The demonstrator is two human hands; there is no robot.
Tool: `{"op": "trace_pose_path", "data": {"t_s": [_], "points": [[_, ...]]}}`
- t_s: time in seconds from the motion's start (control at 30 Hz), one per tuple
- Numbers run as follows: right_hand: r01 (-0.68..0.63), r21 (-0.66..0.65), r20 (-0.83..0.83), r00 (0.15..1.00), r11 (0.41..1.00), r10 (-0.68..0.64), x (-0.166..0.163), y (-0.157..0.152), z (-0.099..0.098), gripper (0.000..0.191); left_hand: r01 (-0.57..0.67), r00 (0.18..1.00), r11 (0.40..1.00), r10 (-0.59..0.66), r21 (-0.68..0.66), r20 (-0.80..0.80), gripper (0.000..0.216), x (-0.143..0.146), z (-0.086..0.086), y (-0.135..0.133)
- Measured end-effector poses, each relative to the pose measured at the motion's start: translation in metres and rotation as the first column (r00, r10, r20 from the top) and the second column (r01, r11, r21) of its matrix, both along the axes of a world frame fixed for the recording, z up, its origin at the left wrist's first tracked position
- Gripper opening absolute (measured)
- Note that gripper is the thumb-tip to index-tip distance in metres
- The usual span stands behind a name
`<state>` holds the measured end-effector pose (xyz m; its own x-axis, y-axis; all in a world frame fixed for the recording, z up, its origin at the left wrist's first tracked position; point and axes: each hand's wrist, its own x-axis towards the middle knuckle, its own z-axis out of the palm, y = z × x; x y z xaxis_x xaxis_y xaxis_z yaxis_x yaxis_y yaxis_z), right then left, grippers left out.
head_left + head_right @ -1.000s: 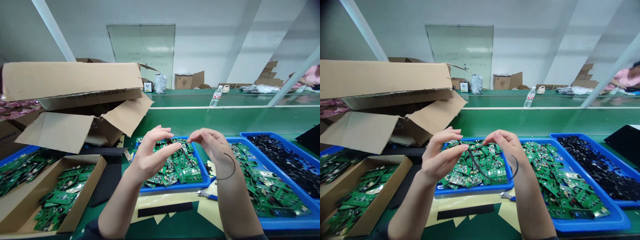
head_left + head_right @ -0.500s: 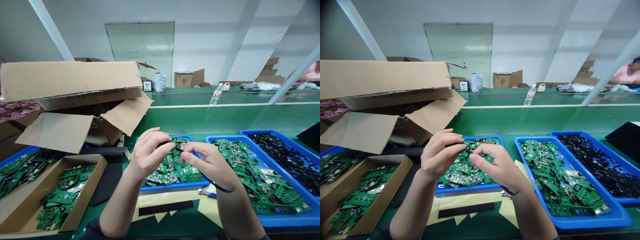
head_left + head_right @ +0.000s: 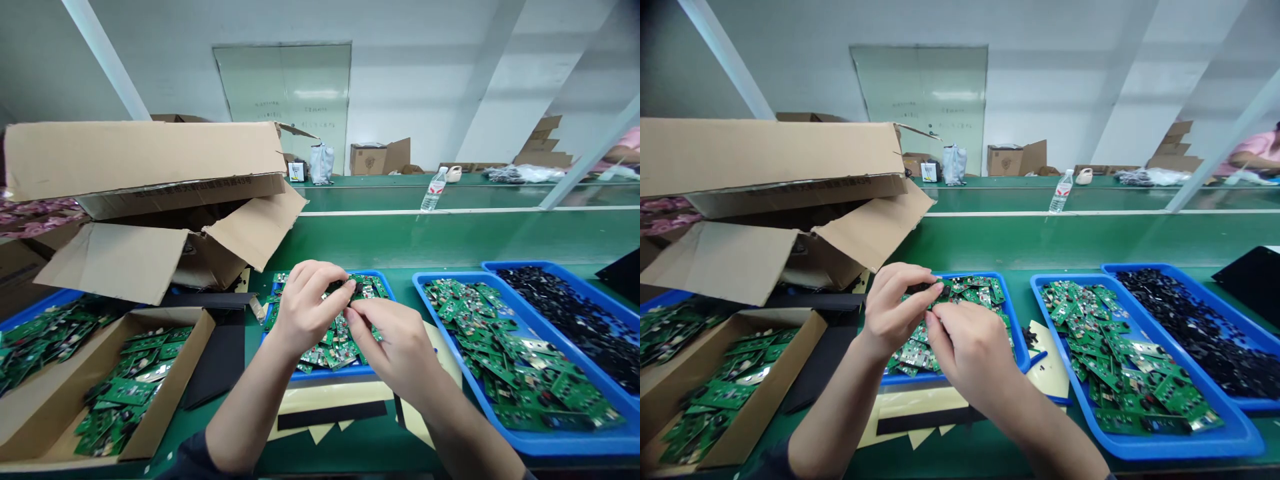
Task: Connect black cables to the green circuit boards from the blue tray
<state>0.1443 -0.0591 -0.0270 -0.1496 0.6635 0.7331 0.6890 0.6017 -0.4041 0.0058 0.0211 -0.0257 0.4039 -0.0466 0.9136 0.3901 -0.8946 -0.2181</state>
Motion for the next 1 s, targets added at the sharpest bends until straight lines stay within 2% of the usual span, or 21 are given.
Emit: {"op": "trace_pose_path", "data": {"t_s": [0.17,0.4,0.57,0.7,0.87,1.0], "points": [[-0.036,-0.074,-0.043,0.999,0.997,0.033,0.000,0.002,-0.001,0.032,-0.015,1.000,1.000,0.015,-0.002,0.017,0.015,0.000,0.000,0.001],[-0.162,-0.368,-0.192,0.977,0.916,0.095,0.021,0.003,0.010,0.028,-0.023,0.999,0.996,0.025,-0.087,0.024,0.014,-0.005,0.002,0.001],[-0.117,-0.378,-0.171,0.984,0.919,0.055,0.035,0.010,0.010,0.028,0.044,0.999,0.984,-0.045,-0.174,-0.003,0.012,-0.007,0.004,0.001],[-0.112,-0.374,-0.108,0.991,0.920,0.077,0.043,0.015,0.009,0.027,0.106,0.990,0.958,-0.126,-0.266,-0.059,0.012,-0.009,0.008,-0.001],[-0.190,-0.346,-0.084,0.982,0.919,0.172,0.046,0.017,0.010,0.025,0.147,0.971,0.910,-0.207,-0.388,-0.117,0.014,-0.013,0.012,-0.002],[-0.279,-0.381,-0.095,0.960,0.881,0.263,0.048,0.018,0.010,0.025,0.180,0.940,0.840,-0.301,-0.511,-0.163,0.017,-0.018,0.013,-0.003]]}}
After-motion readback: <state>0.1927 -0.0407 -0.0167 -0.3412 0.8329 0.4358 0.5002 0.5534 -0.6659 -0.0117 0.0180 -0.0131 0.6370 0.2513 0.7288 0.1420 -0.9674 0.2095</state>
